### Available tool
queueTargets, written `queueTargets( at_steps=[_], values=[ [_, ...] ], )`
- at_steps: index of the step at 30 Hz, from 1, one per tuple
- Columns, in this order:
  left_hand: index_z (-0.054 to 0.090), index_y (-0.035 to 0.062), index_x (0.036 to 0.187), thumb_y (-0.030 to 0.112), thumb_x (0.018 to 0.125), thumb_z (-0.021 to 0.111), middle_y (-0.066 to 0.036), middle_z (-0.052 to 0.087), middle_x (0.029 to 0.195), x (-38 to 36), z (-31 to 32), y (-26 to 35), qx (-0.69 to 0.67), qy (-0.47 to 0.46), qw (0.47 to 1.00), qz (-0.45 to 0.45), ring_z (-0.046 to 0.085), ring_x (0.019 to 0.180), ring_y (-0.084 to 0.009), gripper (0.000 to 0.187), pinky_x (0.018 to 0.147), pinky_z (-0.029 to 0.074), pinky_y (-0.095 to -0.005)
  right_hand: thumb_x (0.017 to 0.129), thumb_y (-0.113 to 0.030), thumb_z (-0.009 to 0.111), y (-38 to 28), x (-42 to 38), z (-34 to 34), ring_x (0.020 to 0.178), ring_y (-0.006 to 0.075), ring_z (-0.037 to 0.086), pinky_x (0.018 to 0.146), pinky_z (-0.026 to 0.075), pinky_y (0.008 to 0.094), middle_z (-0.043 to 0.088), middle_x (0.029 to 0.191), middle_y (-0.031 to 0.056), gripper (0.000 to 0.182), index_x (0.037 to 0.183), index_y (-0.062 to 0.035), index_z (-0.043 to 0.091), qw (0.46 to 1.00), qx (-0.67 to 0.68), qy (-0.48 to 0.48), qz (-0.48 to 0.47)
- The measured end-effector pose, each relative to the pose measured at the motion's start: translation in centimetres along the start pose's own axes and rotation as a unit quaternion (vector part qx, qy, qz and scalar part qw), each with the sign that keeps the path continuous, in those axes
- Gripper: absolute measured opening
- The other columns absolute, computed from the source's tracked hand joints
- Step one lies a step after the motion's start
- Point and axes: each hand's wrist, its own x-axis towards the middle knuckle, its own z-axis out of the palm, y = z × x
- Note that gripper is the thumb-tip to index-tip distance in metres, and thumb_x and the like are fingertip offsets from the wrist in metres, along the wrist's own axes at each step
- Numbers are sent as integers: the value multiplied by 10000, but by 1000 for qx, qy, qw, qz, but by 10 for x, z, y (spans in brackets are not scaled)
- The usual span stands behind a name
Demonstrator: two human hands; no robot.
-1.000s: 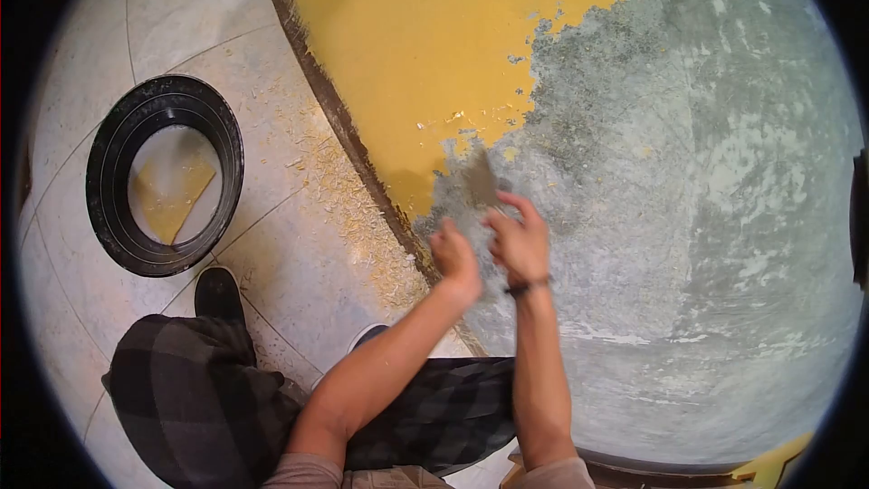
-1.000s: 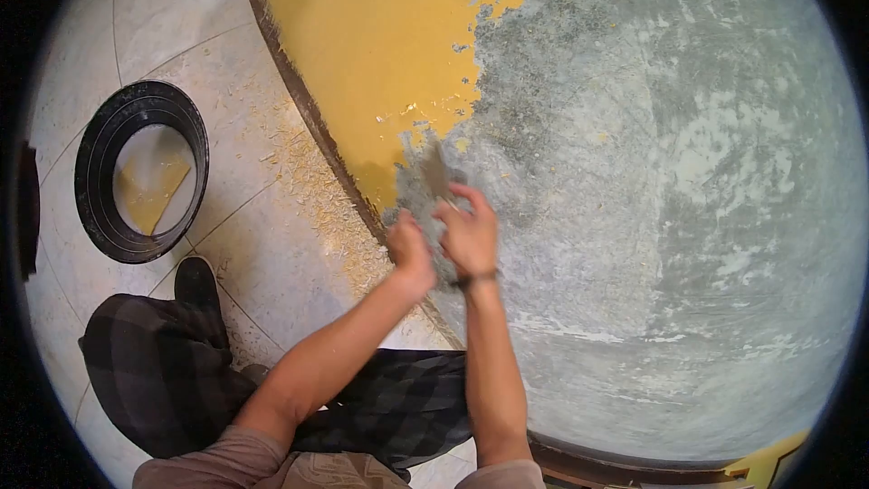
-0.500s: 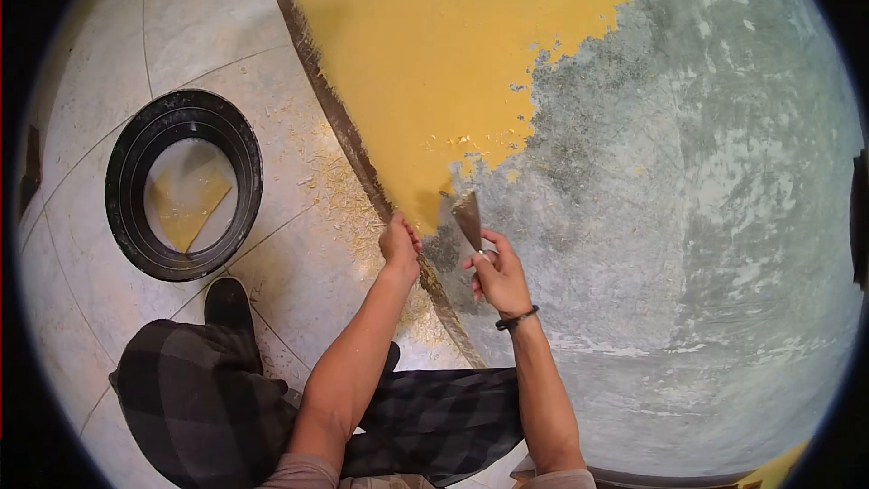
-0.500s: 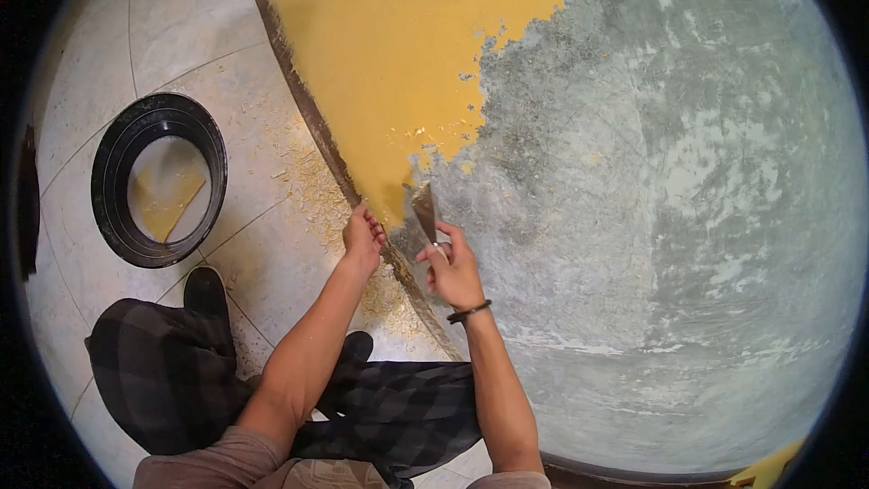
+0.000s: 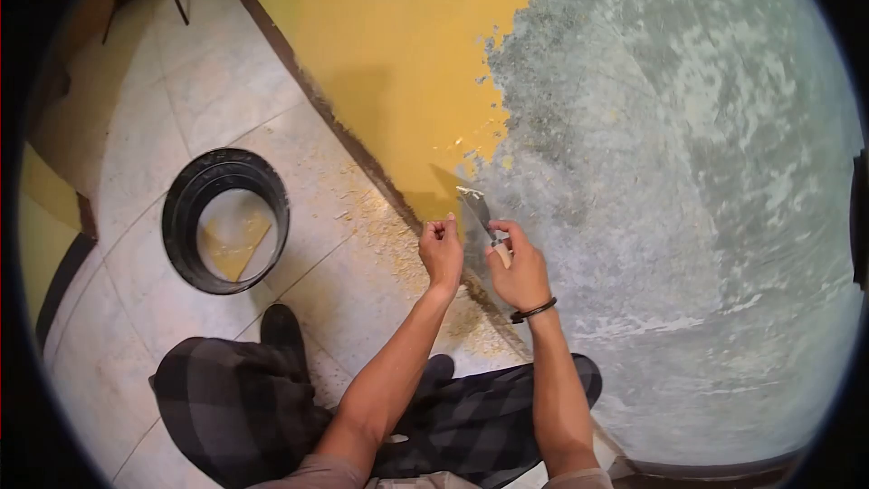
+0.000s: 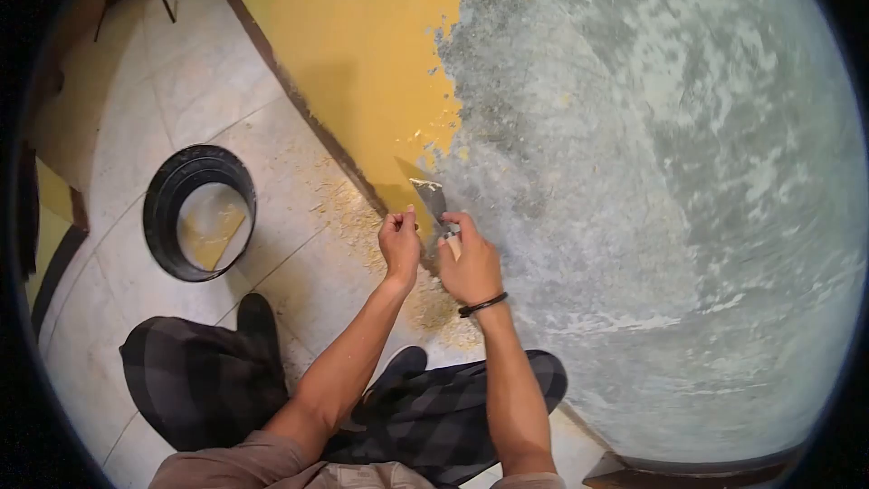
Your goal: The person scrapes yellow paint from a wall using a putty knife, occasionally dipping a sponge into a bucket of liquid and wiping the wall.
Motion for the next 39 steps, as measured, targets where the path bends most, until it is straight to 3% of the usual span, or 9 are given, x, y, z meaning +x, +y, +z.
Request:
queueTargets(
  at_steps=[6, 16, 23, 25, 27, 29, 31, 35, 39],
  values=[
    [578, 6, 736, 305, 851, 620, -106, 603, 724, 21, -58, -42, 21, 104, 986, -132, 543, 707, -211, 323, 698, 438, -353, 773, -111, 623, -32, -11, 3, 770, 330, 637, 697, 500, 377, 648, 825, 162, 260, 1029, -71, 616, 996, 45, -23, -77],
    [615, -10, 782, 343, 857, 569, -168, 656, 820, 40, -74, -43, -8, 141, 981, -133, 603, 770, -294, 363, 741, 461, -403, 748, -148, 619, -168, 26, 77, 818, 325, 638, 729, 510, 396, 656, 829, 140, 185, 922, -97, 652, 953, -34, -129, -271],
    [530, 50, 831, 324, 895, 548, -30, 524, 656, 28, -38, -65, -83, 141, 986, -36, 472, 510, -133, 282, 478, 395, -299, 769, -128, 554, -266, 63, 234, 887, 319, 655, 764, 525, 399, 673, 901, 179, 189, 897, -80, 685, 852, -310, -290, -306],
    [516, 51, 843, 324, 898, 546, -35, 513, 655, 24, -53, -19, -50, 88, 987, -122, 461, 508, -136, 280, 484, 390, -312, 780, -132, 552, -265, 63, 280, 889, 324, 658, 772, 528, 397, 672, 901, 188, 190, 898, -59, 682, 847, -310, -304, -306],
    [542, 57, 915, 433, 897, 532, -154, 629, 883, 25, -57, 4, -86, 80, 956, -267, 572, 814, -335, 377, 786, 406, -454, 792, -137, 549, -262, 64, 305, 890, 329, 661, 779, 530, 394, 672, 902, 197, 195, 898, -38, 679, 843, -308, -318, -306],
    [520, 58, 856, 421, 901, 534, -124, 621, 844, 25, -59, 14, -101, 101, 955, -259, 565, 796, -322, 366, 766, 409, -435, 799, -136, 548, -254, 60, 320, 874, 334, 664, 757, 534, 403, 670, 922, 199, 208, 934, -44, 676, 835, -300, -303, -347],
    [508, 54, 827, 304, 903, 548, -40, 488, 601, 29, -56, 12, -152, 123, 957, -215, 456, 511, -151, 265, 490, 385, -316, 799, -131, 539, -266, 62, 298, 874, 331, 664, 752, 535, 403, 665, 930, 208, 215, 953, -54, 668, 817, -321, -321, -355],
    [535, 28, 861, 400, 876, 570, -115, 622, 799, 18, -97, 50, -219, -18, 951, -220, 579, 672, -234, 374, 611, 453, -359, 773, -124, 549, -279, 70, 226, 833, 334, 655, 720, 527, 413, 657, 866, 191, 173, 908, -64, 639, 819, -318, -288, -381],
    [555, 12, 845, 353, 868, 581, -112, 620, 765, 36, -80, 30, -240, 139, 931, -237, 582, 625, -216, 343, 564, 464, -332, 766, -144, 569, -254, 70, 140, 765, 339, 638, 650, 503, 450, 637, 795, 151, 151, 896, -73, 597, 856, -248, -187, -412]
  ],
)
